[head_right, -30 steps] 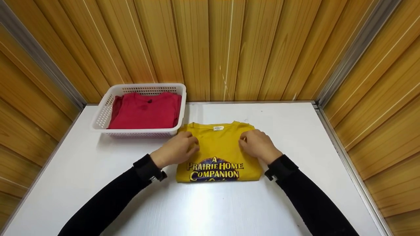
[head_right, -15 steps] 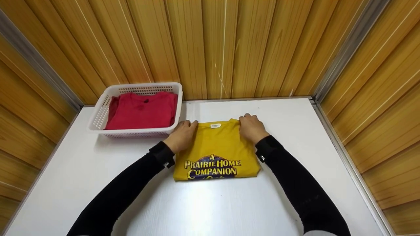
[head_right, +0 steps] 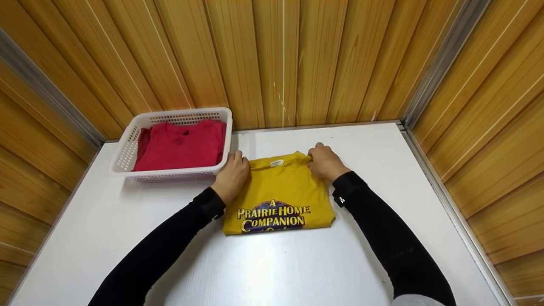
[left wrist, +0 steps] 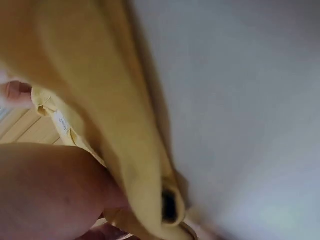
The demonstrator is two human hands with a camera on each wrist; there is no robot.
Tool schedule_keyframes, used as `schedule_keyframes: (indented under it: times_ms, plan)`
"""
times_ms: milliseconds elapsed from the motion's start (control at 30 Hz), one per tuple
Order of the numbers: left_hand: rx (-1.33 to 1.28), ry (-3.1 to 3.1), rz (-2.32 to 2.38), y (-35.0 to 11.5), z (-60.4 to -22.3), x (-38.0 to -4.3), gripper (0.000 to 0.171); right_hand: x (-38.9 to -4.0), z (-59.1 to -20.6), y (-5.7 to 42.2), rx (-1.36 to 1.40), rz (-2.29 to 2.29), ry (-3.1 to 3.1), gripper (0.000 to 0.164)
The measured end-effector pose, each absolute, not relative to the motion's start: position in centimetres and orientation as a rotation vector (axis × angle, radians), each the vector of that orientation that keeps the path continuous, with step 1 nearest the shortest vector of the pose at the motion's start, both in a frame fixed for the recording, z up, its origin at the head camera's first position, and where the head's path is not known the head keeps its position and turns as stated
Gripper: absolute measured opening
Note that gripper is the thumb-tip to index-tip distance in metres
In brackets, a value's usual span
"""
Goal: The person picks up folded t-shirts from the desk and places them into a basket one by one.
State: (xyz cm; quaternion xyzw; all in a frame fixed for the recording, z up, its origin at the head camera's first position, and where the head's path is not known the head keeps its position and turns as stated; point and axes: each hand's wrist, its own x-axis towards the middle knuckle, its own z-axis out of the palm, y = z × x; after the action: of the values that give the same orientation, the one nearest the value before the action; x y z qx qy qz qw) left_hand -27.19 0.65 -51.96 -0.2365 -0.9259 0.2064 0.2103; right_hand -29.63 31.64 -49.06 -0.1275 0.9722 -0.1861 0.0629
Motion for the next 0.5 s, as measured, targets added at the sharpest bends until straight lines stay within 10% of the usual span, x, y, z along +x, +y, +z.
schedule_keyframes:
  times_ms: [500]
  plan:
    - [-0.712,-2.59,0.204,0.8,-49.5,-25.2,0.015,-29.1,-46.9,34.6,-0.345,-0.804,2.839,0.025]
